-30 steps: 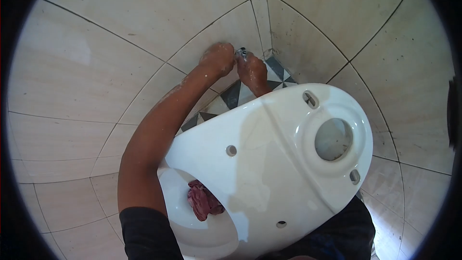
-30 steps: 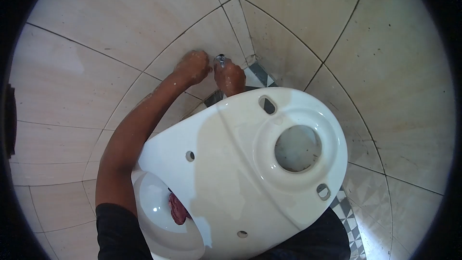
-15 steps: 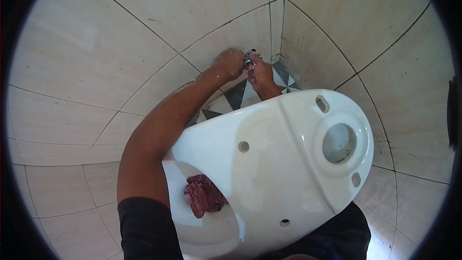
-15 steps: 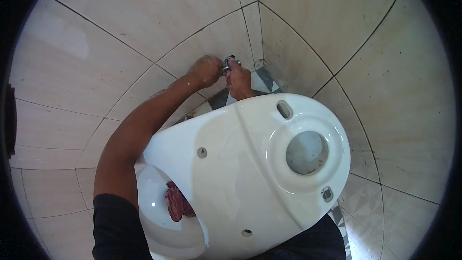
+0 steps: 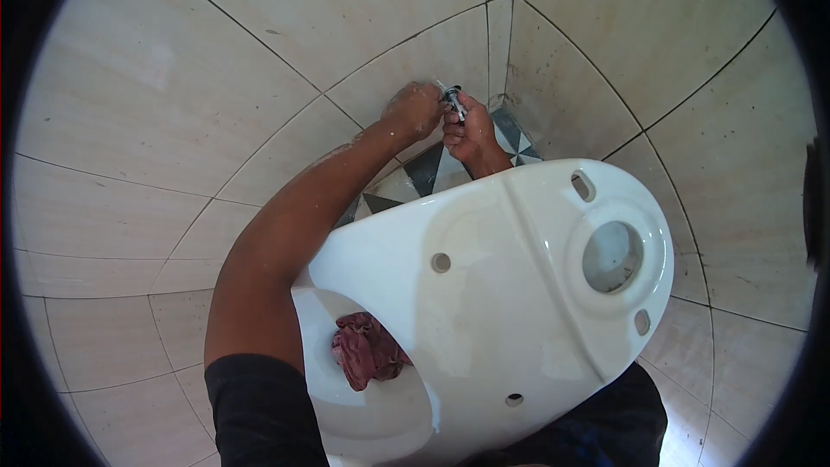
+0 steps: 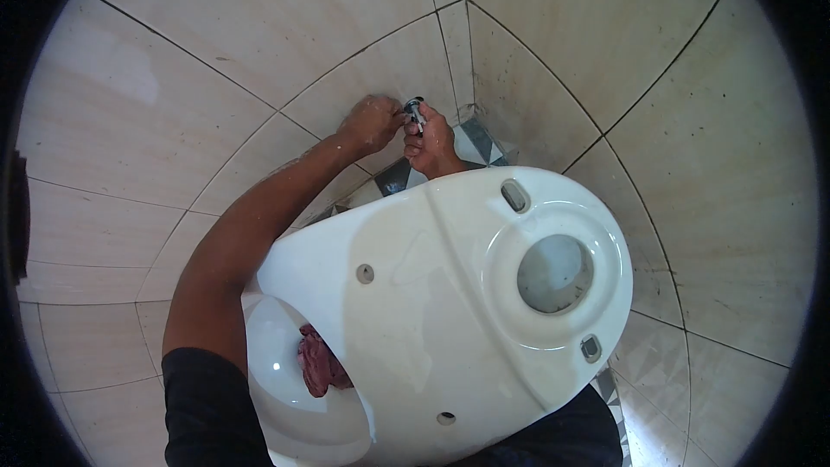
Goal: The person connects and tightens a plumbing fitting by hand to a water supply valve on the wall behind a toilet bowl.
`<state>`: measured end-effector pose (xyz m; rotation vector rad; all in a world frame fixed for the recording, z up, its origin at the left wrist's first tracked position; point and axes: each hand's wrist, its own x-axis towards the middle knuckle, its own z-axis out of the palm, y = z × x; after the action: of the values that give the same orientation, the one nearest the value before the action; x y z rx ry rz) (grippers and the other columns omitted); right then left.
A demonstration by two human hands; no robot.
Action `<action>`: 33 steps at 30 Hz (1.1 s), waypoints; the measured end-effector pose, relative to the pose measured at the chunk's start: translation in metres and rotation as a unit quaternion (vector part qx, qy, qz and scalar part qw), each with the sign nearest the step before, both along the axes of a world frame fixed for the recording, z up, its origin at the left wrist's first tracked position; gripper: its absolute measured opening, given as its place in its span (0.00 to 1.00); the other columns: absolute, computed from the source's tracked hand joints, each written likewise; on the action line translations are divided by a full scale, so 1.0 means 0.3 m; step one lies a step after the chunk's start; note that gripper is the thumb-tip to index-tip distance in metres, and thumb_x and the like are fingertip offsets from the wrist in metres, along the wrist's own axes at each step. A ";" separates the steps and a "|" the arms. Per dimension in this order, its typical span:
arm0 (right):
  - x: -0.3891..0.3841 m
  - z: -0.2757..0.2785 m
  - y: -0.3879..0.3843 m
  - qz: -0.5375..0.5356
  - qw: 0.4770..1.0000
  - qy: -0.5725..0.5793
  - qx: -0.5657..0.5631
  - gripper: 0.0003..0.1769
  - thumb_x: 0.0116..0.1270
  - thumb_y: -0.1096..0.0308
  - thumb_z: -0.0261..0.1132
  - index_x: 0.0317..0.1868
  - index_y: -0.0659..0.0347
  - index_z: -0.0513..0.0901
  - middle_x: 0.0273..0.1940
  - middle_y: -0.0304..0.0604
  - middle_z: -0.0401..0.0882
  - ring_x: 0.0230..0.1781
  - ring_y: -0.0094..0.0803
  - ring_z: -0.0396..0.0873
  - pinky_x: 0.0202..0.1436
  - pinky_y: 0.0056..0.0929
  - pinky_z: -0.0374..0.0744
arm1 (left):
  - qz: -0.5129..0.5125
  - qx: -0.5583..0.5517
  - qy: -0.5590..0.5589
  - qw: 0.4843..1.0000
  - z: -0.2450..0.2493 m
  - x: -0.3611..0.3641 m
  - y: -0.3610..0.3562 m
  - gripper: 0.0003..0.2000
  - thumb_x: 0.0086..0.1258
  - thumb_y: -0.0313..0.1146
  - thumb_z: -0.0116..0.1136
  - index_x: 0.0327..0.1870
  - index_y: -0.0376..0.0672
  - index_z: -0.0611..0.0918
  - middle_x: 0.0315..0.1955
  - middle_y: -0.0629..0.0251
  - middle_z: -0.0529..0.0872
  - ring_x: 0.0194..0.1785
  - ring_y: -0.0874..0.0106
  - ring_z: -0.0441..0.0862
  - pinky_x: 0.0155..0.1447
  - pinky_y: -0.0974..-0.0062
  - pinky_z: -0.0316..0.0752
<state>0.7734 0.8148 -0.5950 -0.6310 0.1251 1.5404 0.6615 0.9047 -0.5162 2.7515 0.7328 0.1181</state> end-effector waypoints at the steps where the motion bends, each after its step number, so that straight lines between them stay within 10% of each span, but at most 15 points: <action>1: 0.003 0.000 -0.001 0.000 1.000 0.000 0.000 0.20 0.77 0.45 0.55 0.31 0.49 0.75 0.18 0.26 0.67 0.12 0.19 0.55 0.16 0.25 0.54 | 0.009 -0.005 -0.007 1.000 -0.006 0.003 0.000 0.16 0.73 0.40 0.59 0.34 0.34 0.85 0.34 0.43 0.86 0.43 0.44 0.84 0.52 0.50 0.76; 13: 0.003 0.018 -0.013 0.002 0.995 0.102 -0.002 0.20 0.78 0.46 0.53 0.33 0.50 0.77 0.18 0.29 0.69 0.11 0.21 0.55 0.15 0.24 0.53 | 0.028 -0.020 0.000 0.999 0.010 0.012 -0.017 0.13 0.74 0.40 0.57 0.41 0.38 0.87 0.37 0.44 0.87 0.44 0.44 0.84 0.52 0.49 0.77; 17: -0.029 0.026 -0.023 -0.061 0.981 -0.162 -0.087 0.19 0.78 0.48 0.52 0.38 0.53 0.78 0.21 0.36 0.74 0.13 0.26 0.65 0.17 0.28 0.64 | 0.030 -0.016 0.016 0.999 0.040 0.010 -0.037 0.13 0.76 0.40 0.56 0.44 0.39 0.86 0.38 0.45 0.88 0.45 0.44 0.85 0.53 0.49 0.77; 19: -0.058 0.000 -0.026 -0.099 0.942 -0.299 -0.115 0.18 0.77 0.50 0.53 0.40 0.54 0.78 0.23 0.40 0.77 0.14 0.31 0.71 0.18 0.31 0.70 | 0.034 -0.010 0.033 0.999 0.029 0.011 -0.029 0.14 0.76 0.40 0.55 0.45 0.39 0.86 0.39 0.45 0.88 0.47 0.44 0.85 0.55 0.49 0.77; 21: -0.102 -0.015 -0.047 -0.282 0.594 -0.752 -0.053 0.14 0.74 0.55 0.57 0.43 0.57 0.79 0.28 0.51 0.82 0.22 0.45 0.83 0.26 0.42 0.80 | 0.040 -0.012 0.024 0.999 0.036 0.007 -0.038 0.14 0.76 0.40 0.55 0.45 0.39 0.86 0.40 0.45 0.88 0.48 0.44 0.85 0.55 0.48 0.77; 24: -0.112 0.018 -0.087 -0.192 0.481 -0.846 -0.129 0.11 0.70 0.60 0.63 0.46 0.57 0.79 0.34 0.56 0.85 0.29 0.56 0.86 0.32 0.49 0.83 | 0.044 -0.007 0.020 0.999 0.030 0.007 -0.042 0.14 0.77 0.40 0.54 0.45 0.38 0.86 0.40 0.45 0.88 0.48 0.44 0.85 0.55 0.48 0.77; 33: -0.049 -0.003 -0.053 -0.152 0.459 -0.870 -0.090 0.14 0.67 0.59 0.67 0.43 0.61 0.81 0.30 0.56 0.85 0.30 0.57 0.85 0.34 0.52 0.82 | 0.042 -0.007 0.023 0.999 0.033 0.013 -0.038 0.14 0.78 0.40 0.53 0.42 0.38 0.85 0.38 0.45 0.88 0.46 0.44 0.85 0.54 0.48 0.78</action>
<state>0.7586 0.7989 -0.5958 -1.9312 -1.1311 -0.0922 0.6655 0.8934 -0.5064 2.7191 0.8573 0.0671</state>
